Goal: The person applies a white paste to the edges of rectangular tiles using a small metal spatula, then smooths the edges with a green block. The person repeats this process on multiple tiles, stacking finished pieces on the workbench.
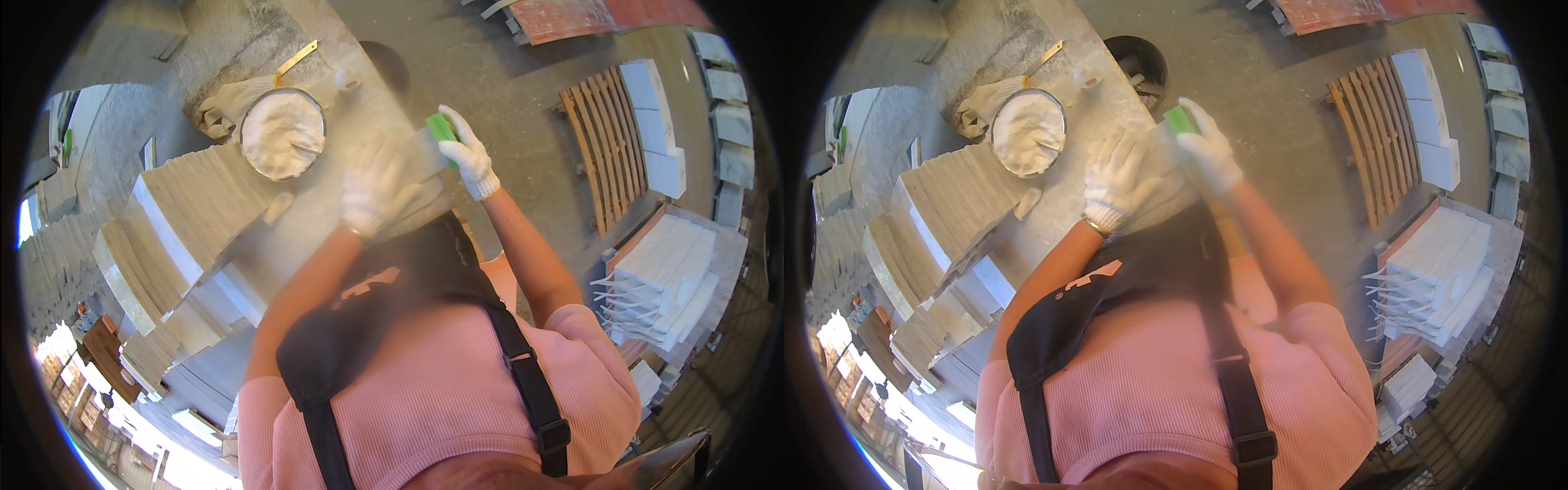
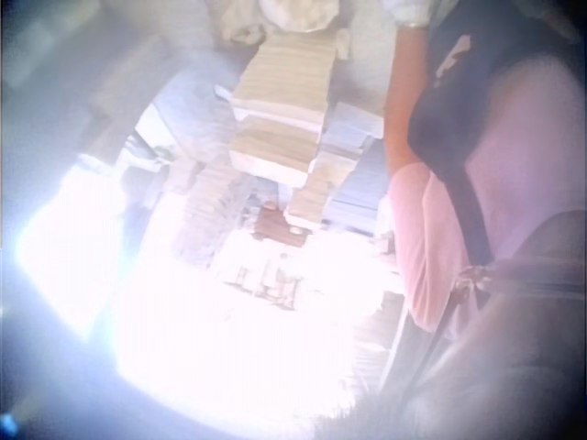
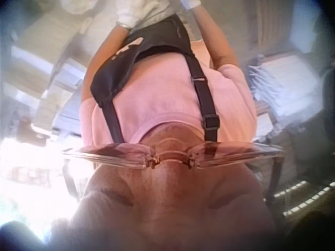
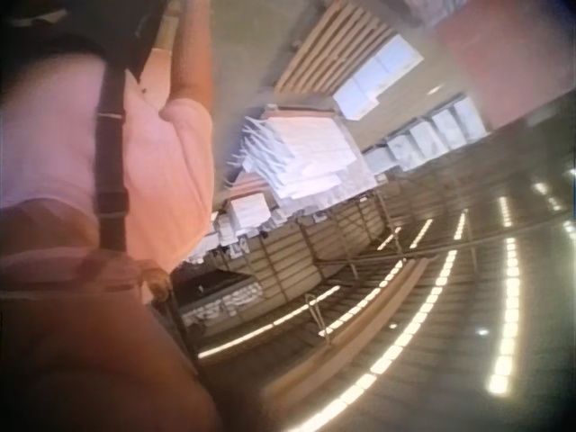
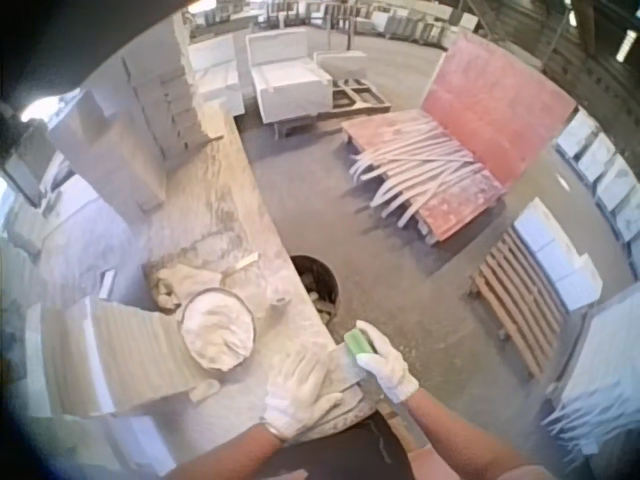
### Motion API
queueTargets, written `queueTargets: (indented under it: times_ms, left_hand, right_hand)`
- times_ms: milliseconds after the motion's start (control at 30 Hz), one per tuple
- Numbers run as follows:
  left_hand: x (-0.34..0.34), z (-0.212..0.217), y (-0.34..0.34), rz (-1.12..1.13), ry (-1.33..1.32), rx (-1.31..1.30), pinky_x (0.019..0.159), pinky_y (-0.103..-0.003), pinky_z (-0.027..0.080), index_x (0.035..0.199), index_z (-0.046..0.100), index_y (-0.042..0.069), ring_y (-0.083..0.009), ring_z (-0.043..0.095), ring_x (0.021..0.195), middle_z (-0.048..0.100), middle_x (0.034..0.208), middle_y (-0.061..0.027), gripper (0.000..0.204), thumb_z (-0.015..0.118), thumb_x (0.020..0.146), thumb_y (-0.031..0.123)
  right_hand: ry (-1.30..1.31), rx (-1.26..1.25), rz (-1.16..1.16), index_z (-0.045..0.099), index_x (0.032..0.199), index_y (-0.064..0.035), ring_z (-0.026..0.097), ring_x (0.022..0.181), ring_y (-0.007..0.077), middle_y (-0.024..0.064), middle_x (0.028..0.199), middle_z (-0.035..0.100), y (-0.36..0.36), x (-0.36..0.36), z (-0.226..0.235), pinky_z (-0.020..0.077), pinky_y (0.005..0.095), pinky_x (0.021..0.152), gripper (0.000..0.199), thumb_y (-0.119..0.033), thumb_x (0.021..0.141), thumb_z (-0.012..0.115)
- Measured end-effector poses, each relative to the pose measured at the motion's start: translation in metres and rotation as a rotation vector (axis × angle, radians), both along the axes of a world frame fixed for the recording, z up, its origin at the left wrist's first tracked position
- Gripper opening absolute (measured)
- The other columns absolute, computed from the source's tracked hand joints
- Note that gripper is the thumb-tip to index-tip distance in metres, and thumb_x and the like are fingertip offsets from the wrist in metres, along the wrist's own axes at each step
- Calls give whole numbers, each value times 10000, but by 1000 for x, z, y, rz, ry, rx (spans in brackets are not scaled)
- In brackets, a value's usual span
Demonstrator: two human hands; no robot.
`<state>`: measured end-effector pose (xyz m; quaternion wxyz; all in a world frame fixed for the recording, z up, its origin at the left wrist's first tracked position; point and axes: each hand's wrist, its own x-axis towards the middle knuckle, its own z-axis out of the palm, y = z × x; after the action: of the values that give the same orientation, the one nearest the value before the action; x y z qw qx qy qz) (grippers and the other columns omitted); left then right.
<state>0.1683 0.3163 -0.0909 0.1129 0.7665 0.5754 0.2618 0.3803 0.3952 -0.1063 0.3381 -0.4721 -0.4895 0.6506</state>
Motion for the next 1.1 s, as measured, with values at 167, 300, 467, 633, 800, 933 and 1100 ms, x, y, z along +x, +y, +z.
queueTargets:
  times_ms: [167,300,467,633,800,933,1100]
  left_hand:
    - [-2,1,0,-4,18,3,998,-541,423,1284,628,63,-401,529,1257,588,1348,-167,687,781,726,433]
    - [-5,3,3,-37,-40,0,992,-539,425,1288,624,56,-399,536,1247,591,1337,-173,691,783,722,420]
    - [-4,5,4,-31,-58,14,992,-546,424,1277,629,51,-403,541,1232,593,1332,-174,687,786,713,412]
    - [-6,2,3,-39,-28,35,995,-550,419,1274,630,49,-404,542,1234,595,1330,-173,690,790,709,410]
    - [-4,-1,3,-32,-39,20,1010,-555,405,1283,628,51,-403,534,1250,589,1346,-169,703,788,708,423]
    - [-4,3,3,-18,-8,32,1011,-552,405,1282,628,52,-400,537,1247,587,1348,-165,700,780,714,434]
    - [-3,2,1,-22,-23,-2,1034,-548,395,1293,625,70,-397,527,1265,578,1366,-159,683,768,735,436]
  right_hand:
    - [66,-8,19,438,1518,-41,472,1342,201,97,1493,485,1,2,9,369,328,1120,700,-183,861,635]
    - [-276,171,140,449,1509,-30,448,1386,237,116,1506,488,-18,17,30,328,363,1162,758,-278,829,672]
    - [-329,287,49,499,1481,-141,523,1285,257,129,1382,545,11,-8,15,401,371,1101,676,-304,849,674]
    - [-292,101,103,492,1487,-149,517,1310,259,125,1386,552,0,9,22,393,371,1115,700,-331,840,689]
    - [-369,192,102,460,1492,-30,463,1363,246,150,1462,510,-3,4,22,350,369,1146,744,-302,831,668]
    - [-50,98,56,438,1513,-32,479,1310,213,102,1444,510,9,-5,20,376,344,1099,762,-291,833,666]
    - [-71,-72,34,429,1517,-41,497,1271,197,97,1370,558,-15,12,31,380,333,1090,784,-295,810,657]
